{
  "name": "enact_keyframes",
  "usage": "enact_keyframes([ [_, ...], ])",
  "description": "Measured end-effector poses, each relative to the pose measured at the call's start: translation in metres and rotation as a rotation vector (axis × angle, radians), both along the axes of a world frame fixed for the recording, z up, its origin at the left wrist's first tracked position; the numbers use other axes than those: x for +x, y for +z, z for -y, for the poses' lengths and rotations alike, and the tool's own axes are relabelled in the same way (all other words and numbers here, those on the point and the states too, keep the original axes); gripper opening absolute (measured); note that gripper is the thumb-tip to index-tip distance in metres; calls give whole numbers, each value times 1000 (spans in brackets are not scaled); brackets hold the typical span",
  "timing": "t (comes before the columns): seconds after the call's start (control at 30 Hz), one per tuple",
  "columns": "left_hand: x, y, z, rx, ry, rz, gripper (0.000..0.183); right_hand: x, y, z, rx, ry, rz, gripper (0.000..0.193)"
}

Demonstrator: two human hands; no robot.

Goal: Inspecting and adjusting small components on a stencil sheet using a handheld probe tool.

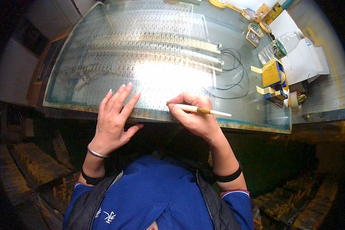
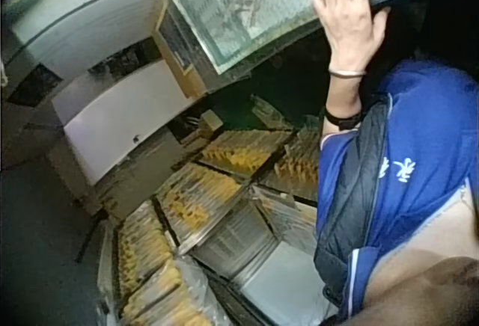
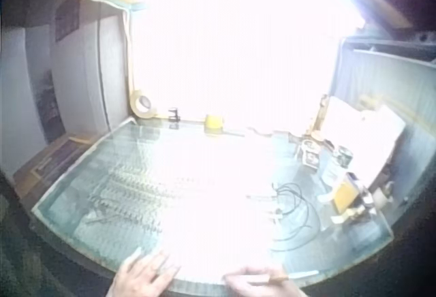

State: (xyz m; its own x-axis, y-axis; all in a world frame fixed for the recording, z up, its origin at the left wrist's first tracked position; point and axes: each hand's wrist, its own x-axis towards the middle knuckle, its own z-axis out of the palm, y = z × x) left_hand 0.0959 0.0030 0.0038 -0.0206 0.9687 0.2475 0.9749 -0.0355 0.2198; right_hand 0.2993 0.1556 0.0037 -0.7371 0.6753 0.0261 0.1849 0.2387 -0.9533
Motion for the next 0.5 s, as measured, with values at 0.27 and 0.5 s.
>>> enact_keyframes([
  [0.27,0,1,-1,2,2,-1,89,1,-2,-2,-26,15,-10,12],
  [0.5,0,3,0,1,3,8,88,5,2,-5,144,183,-18,13],
])
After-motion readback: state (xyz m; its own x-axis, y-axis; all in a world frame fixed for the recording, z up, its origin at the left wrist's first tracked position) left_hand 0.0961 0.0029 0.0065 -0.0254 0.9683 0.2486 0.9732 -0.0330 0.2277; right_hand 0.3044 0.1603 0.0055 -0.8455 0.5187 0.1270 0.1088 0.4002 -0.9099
